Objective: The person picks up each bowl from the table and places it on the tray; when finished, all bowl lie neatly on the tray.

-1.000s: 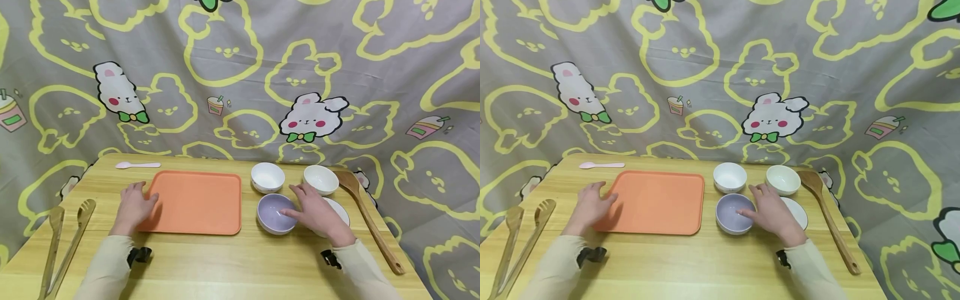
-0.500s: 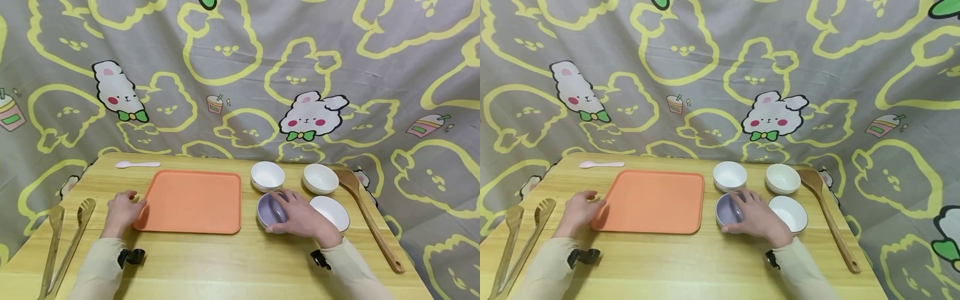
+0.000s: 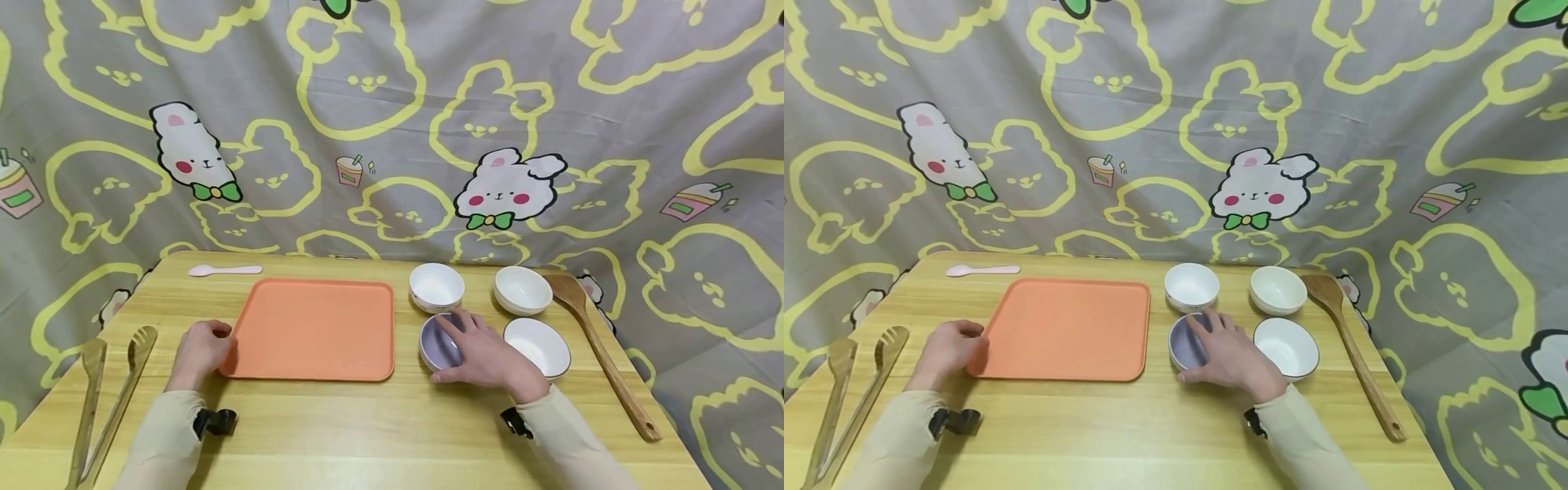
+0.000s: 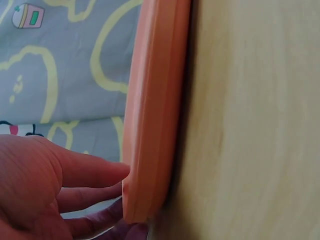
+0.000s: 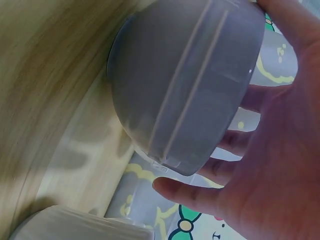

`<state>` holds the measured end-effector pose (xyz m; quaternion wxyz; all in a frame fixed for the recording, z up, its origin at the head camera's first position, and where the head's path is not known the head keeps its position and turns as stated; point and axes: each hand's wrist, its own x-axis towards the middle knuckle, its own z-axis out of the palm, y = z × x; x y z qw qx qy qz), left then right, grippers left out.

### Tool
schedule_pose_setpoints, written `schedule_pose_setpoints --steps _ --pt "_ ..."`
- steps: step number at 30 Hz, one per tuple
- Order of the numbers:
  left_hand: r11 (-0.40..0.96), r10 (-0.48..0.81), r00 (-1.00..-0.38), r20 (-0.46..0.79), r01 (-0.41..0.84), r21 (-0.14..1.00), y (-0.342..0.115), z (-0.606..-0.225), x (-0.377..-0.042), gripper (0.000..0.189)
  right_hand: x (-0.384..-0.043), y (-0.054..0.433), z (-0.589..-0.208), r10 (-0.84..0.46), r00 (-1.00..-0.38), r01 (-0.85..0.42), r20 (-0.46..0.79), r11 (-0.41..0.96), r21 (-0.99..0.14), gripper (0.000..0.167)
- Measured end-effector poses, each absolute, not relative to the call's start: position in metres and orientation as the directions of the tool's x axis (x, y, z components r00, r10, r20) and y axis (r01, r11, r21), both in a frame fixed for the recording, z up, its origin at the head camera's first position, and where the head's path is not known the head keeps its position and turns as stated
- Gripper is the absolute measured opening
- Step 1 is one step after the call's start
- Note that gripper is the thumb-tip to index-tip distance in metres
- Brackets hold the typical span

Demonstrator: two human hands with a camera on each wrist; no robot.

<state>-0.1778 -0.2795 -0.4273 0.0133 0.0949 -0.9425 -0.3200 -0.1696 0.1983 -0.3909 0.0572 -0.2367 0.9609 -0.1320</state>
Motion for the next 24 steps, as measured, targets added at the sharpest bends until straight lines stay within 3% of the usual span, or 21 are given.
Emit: schedule_pose_setpoints --steps 24 --pt "0.805 -0.154 -0.988 0.014 -0.117 0.581 -0.2809 -0.4313 -0.1781 0.019 -0.1793 0.1939 -0.3905 -0.507 -0.861 -0.475 -0.043 0.831 -0.29 0.094"
